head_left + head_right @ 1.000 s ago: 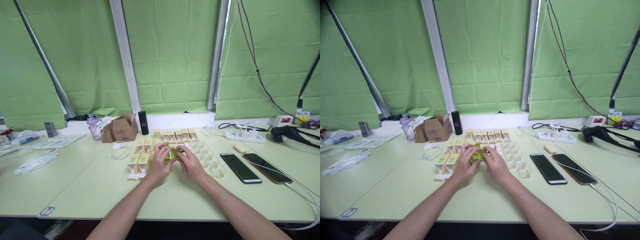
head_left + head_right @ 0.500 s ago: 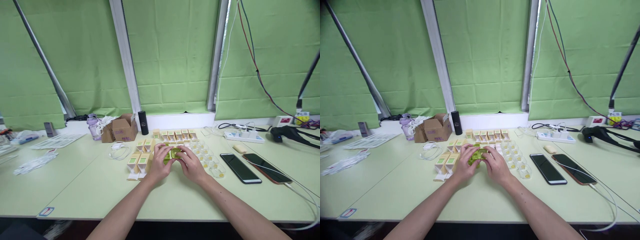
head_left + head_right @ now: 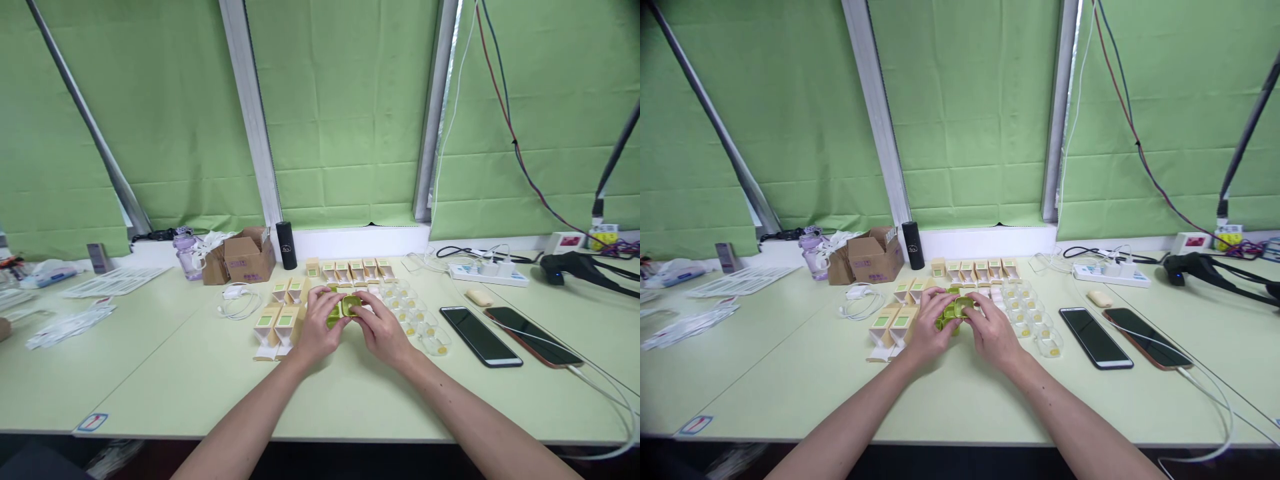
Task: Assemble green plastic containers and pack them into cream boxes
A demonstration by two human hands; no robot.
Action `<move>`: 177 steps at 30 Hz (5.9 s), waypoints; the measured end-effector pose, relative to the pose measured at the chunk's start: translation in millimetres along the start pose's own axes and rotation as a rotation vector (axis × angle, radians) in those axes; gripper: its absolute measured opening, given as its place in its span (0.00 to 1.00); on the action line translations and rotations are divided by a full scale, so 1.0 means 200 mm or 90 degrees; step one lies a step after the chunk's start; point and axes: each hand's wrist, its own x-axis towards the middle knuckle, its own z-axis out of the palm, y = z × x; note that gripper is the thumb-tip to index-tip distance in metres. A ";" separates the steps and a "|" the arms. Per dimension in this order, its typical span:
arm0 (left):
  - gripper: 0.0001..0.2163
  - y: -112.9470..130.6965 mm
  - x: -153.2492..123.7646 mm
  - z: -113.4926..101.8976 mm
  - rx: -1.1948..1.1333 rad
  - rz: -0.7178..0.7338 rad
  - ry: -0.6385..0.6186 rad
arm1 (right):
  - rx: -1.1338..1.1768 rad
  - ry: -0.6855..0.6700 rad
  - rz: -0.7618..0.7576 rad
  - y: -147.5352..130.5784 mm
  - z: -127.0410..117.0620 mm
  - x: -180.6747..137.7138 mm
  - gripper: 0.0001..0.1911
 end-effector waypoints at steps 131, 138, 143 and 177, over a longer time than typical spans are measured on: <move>0.31 -0.18 0.03 0.04 -0.579 -0.368 0.094 | 0.852 0.161 0.754 0.11 -0.10 0.24 0.13; 0.30 -0.20 0.03 0.04 -0.548 -0.349 0.106 | 0.949 0.124 0.680 0.08 0.01 0.20 0.16; 0.30 -0.22 0.02 0.05 -0.538 -0.335 0.098 | 0.929 0.132 0.676 0.08 0.04 0.15 0.17; 0.24 -0.16 0.03 0.02 -0.285 -0.275 0.061 | 0.803 0.097 0.724 0.04 0.05 0.16 0.25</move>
